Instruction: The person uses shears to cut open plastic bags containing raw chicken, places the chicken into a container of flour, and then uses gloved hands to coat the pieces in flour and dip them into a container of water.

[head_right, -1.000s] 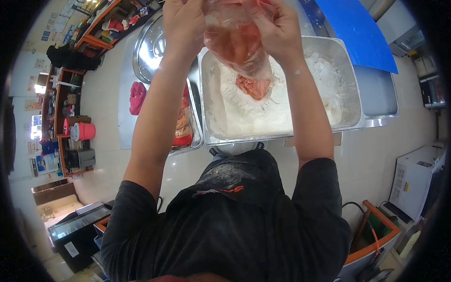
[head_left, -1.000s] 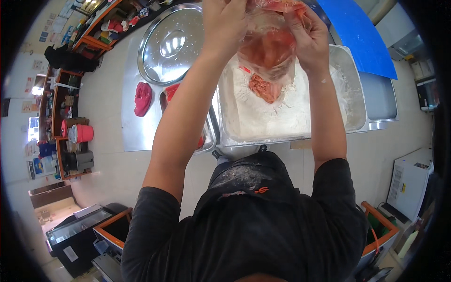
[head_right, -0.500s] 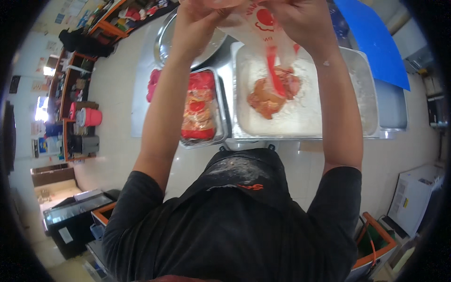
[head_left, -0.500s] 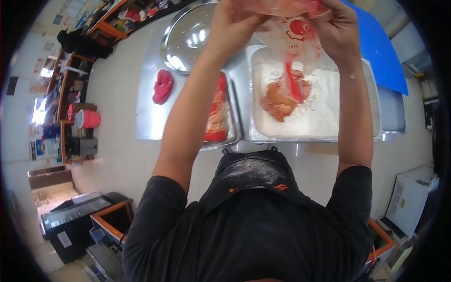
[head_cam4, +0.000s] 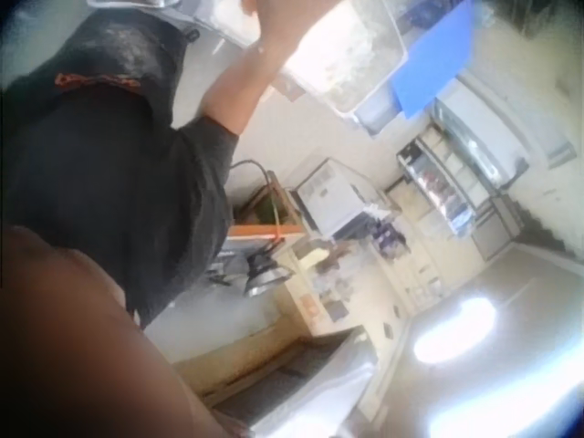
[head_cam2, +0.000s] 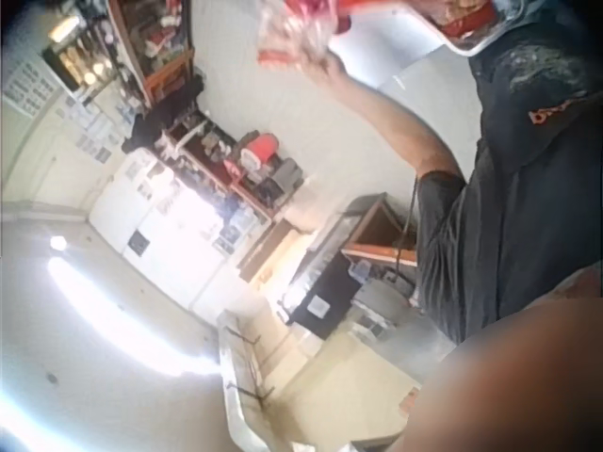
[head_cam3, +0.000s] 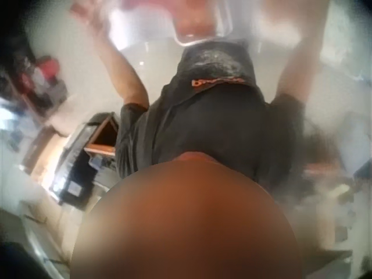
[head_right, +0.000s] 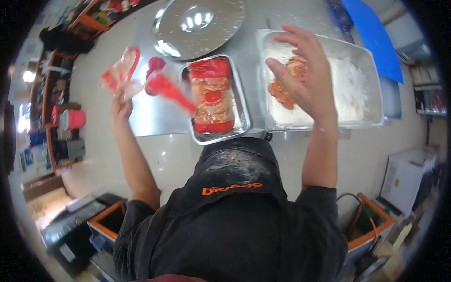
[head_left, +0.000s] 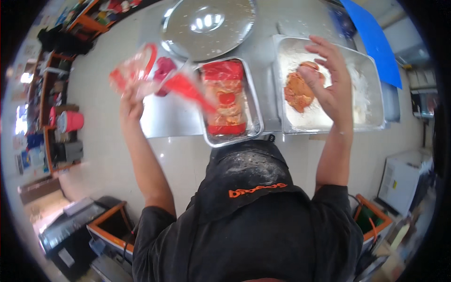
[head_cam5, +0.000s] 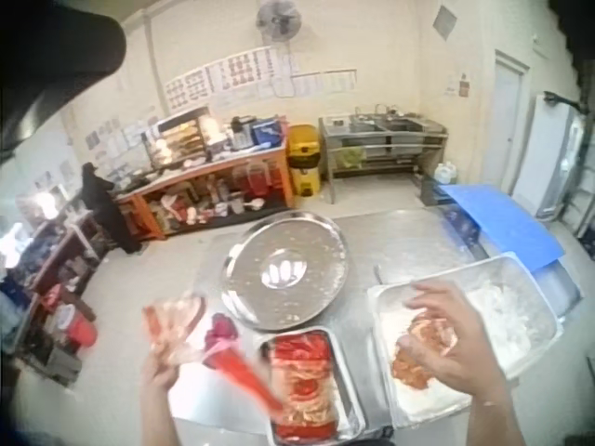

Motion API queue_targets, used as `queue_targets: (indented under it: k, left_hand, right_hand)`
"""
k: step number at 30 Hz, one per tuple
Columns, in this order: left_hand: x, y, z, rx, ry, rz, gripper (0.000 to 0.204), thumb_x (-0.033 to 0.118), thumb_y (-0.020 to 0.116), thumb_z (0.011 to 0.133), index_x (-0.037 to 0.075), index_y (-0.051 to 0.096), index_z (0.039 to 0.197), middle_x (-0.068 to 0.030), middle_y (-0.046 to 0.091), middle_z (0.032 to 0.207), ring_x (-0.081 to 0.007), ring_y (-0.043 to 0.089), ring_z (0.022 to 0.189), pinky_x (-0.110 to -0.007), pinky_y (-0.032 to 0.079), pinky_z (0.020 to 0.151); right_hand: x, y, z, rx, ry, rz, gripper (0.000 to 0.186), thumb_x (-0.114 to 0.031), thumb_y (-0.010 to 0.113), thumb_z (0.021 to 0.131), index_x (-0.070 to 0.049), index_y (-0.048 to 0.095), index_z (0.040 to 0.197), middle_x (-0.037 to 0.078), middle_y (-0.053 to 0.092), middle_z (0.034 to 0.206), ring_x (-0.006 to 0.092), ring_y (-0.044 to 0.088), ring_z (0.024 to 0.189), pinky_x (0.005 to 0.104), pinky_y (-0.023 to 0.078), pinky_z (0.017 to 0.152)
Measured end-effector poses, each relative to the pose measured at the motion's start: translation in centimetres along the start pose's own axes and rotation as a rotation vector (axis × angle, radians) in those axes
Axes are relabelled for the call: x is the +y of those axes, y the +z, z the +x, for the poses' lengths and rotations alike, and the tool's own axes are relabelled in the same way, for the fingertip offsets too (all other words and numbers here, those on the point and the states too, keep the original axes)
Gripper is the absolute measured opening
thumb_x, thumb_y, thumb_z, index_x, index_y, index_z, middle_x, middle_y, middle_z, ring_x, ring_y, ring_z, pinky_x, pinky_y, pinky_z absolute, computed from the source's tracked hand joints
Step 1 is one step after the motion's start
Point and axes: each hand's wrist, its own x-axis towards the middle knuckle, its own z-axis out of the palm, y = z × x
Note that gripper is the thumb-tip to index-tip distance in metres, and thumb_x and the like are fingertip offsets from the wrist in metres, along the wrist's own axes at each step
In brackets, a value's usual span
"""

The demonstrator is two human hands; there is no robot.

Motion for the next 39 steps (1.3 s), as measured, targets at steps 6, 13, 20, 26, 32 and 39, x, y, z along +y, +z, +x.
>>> queue_targets:
  k: [6, 13, 20, 26, 32, 39]
  left_hand:
    - [2.1, -21.8, -0.2, 0.135, 0.075, 0.175, 0.041, -0.004, 0.051, 0.092, -0.003, 0.042, 0.132, -0.0178, 0.058, 0.119, -0.0258, 0.062, 0.101, -0.026, 0.057, 0.067]
    - [-4.6, -9.7, -4.3, 0.737, -0.113, 0.736, 0.083, 0.062, 0.058, 0.083, -0.008, 0.047, 0.126, -0.0206, 0.061, 0.107, -0.0269, 0.062, 0.094, -0.031, 0.056, 0.073]
    - [-4.2, -5.4, -9.6, 0.926, 0.155, 1.317, 0.083, 0.072, 0.048, 0.083, -0.008, 0.063, 0.100, -0.0128, 0.062, 0.075, -0.0159, 0.056, 0.053, -0.026, 0.047, 0.044]
    - [-8.8, 0.8, -12.1, 0.791, 0.495, 1.219, 0.042, 0.043, 0.060, 0.091, 0.002, 0.059, 0.083, -0.0053, 0.060, 0.068, -0.0115, 0.057, 0.053, -0.023, 0.044, 0.041]
    - [-13.2, 6.4, -22.4, 1.009, 0.555, 1.255, 0.029, 0.030, 0.066, 0.089, 0.002, 0.061, 0.083, -0.0029, 0.058, 0.065, -0.0081, 0.054, 0.053, -0.023, 0.042, 0.044]
    - [-21.9, -0.5, -42.1, 1.396, 0.477, 0.958, 0.019, 0.023, 0.062, 0.091, 0.004, 0.058, 0.089, -0.0024, 0.058, 0.071, -0.0074, 0.052, 0.054, -0.021, 0.040, 0.043]
  right_hand:
    - [2.4, -1.3, -5.1, 0.142, 0.365, -0.070, 0.033, -0.018, 0.074, 0.079, -0.010, 0.064, 0.109, 0.011, 0.054, 0.127, 0.0228, 0.055, 0.113, 0.0343, 0.048, 0.086]
    - [8.1, -12.2, -14.5, 0.232, 0.508, -0.736, 0.031, -0.020, 0.075, 0.078, -0.005, 0.064, 0.103, 0.015, 0.060, 0.112, 0.0332, 0.057, 0.104, 0.0394, 0.047, 0.086]
    - [10.8, -17.5, -10.5, 0.211, 0.617, -0.553, 0.027, -0.019, 0.074, 0.079, -0.003, 0.065, 0.099, 0.014, 0.064, 0.102, 0.0324, 0.059, 0.096, 0.0382, 0.047, 0.082]
    - [16.6, -8.3, 6.8, -0.103, 0.032, -0.216, 0.020, -0.018, 0.068, 0.081, 0.001, 0.065, 0.086, 0.017, 0.066, 0.088, 0.0321, 0.063, 0.084, 0.0392, 0.049, 0.073]
    - [37.9, 16.8, 12.4, -1.199, 0.062, -0.579, 0.050, -0.052, 0.067, 0.077, -0.002, 0.070, 0.074, 0.021, 0.068, 0.076, 0.0360, 0.065, 0.077, 0.0477, 0.049, 0.078]
    - [65.1, 22.6, 14.8, -1.148, 0.671, -0.511, 0.074, -0.041, 0.085, 0.057, 0.000, 0.065, 0.115, 0.017, 0.066, 0.112, 0.0282, 0.064, 0.101, 0.0423, 0.051, 0.084]
